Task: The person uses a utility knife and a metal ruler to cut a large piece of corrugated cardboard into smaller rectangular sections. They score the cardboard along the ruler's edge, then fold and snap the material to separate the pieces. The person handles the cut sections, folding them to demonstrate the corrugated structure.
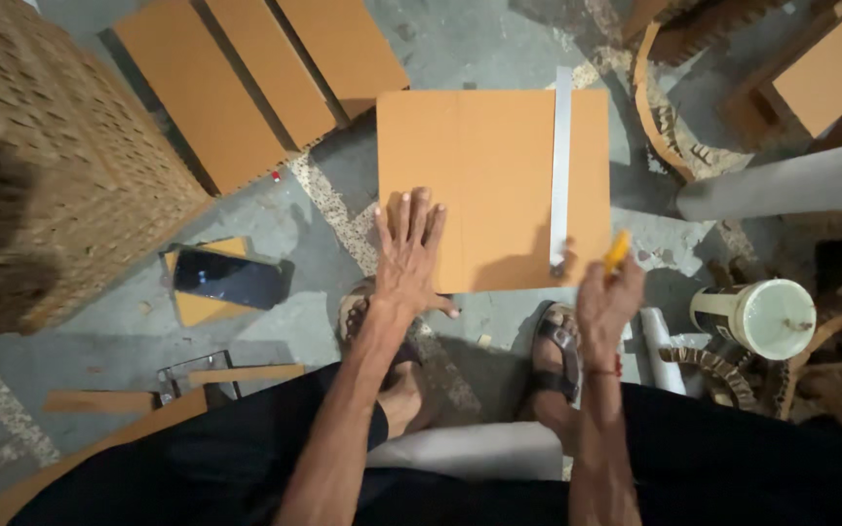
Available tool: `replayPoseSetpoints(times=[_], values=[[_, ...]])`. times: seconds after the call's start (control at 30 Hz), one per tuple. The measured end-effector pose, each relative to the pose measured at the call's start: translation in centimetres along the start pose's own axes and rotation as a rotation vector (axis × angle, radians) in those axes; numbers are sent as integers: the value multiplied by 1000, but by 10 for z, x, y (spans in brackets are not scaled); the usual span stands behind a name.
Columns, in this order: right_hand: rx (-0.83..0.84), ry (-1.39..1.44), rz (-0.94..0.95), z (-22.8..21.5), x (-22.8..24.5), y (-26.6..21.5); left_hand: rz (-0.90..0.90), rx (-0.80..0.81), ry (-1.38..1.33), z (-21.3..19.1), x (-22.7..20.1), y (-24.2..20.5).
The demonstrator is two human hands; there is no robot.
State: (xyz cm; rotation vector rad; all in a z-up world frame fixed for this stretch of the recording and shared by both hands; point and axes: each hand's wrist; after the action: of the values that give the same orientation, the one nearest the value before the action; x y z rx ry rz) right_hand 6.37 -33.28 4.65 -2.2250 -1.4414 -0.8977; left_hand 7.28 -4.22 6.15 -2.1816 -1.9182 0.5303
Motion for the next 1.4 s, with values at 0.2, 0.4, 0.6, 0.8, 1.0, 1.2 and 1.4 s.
replayPoseSetpoints(times=[0.2, 0.4, 0.6, 0.8, 1.0, 1.2, 1.4], values=[[347, 295, -135, 44, 92, -13, 150, -125, -183, -2, 14, 1], [250, 86, -457, 108, 143, 26, 196, -207, -254, 0, 21, 2], [188, 62, -623, 153, 158, 67, 196, -158, -249, -12, 23, 4], [268, 40, -645, 152, 171, 75, 204, -163, -243, -12, 27, 5], [242, 17, -770, 158, 176, 87, 232, -194, -176, 3, 30, 10], [324, -87, -741, 164, 166, 93, 213, -205, -117, 5, 30, 8], [246, -68, -829, 137, 140, 39, 207, -207, -158, 5, 29, 12]])
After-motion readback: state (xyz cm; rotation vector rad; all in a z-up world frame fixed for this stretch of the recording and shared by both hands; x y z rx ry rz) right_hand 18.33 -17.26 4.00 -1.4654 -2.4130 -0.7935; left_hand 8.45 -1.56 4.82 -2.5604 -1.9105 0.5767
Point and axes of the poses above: each hand's wrist, its own y-axis towards the middle knuckle, its own z-axis out of the palm, x = y × z, and after that the axes turned 4 degrees about -z, right-handed
